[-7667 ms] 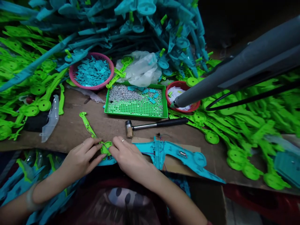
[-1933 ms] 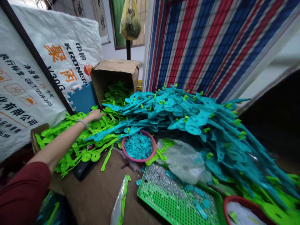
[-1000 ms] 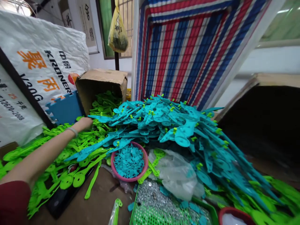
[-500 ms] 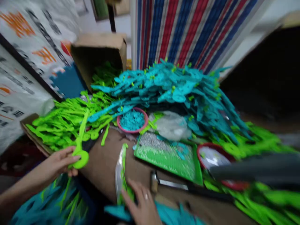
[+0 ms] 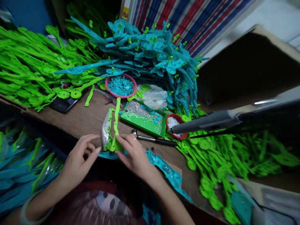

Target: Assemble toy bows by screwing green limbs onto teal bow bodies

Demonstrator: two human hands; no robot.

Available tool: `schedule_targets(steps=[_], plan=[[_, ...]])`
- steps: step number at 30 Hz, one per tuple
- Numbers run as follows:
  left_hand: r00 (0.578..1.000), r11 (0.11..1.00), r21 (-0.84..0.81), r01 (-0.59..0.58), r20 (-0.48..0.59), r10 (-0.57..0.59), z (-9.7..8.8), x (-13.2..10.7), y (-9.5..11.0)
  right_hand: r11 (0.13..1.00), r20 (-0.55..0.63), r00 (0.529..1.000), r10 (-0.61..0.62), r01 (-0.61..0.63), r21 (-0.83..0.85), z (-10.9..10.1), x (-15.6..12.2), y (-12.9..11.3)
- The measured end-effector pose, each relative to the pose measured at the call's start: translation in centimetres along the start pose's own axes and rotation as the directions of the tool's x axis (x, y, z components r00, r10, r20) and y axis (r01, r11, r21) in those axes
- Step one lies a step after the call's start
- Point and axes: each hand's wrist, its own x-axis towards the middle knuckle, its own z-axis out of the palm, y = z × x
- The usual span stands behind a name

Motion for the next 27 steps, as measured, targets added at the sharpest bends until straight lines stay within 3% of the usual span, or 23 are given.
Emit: schedule_targets(steps=[2, 5, 9, 15, 18, 21, 23, 25, 27], plan=[[0.999, 0.999, 0.032, 0.019, -0.029, -0.018, -0.5, 0.4, -1.4, 1.000, 0.058, 0.998, -0.001, 0.000, 0.015, 0.7, 0.6, 0.5], [0.992, 0.997, -0.006, 0.072, 0.102, -0.071, -0.3, 1.2, -3.1, 1.000, 0.116, 0.993, 0.014, -0.011, -0.026, 2.1, 1.2, 0.6], [0.967, 0.989, -0.092, 0.112, 0.242, -0.087, 0.4, 1.9, -3.7, 0.998, 0.142, 0.988, 0.058, -0.055, -0.024, 2.9, 1.3, 0.6], [0.965, 0.978, -0.176, 0.113, 0.252, -0.066, 1.0, 1.5, -4.4, 0.991, 0.211, 0.972, 0.102, -0.081, -0.103, 2.8, 0.8, 0.4], [0.962, 0.996, -0.050, 0.077, 0.265, -0.061, 0.3, 1.7, -4.1, 0.980, 0.232, 0.967, 0.109, -0.066, -0.187, 2.9, 0.7, -0.1], [0.969, 0.969, 0.240, -0.055, 0.249, -0.007, -1.0, 3.5, -3.6, 0.966, 0.262, 0.956, 0.129, -0.062, -0.250, 2.9, 1.1, -0.7], [0.947, 0.904, 0.344, -0.254, 0.280, 0.159, -1.6, 5.4, -3.5, 0.961, 0.292, 0.946, 0.143, -0.062, -0.268, 2.8, 1.5, -1.0], [0.864, 0.827, 0.318, -0.464, 0.370, 0.342, -1.6, 7.4, -3.5, 0.960, 0.316, 0.938, 0.143, -0.053, -0.276, 2.7, 1.7, -1.1], [0.793, 0.791, 0.255, -0.556, 0.446, 0.414, -1.2, 8.6, -3.6, 0.959, 0.321, 0.938, 0.132, -0.039, -0.281, 2.8, 1.8, -1.1]])
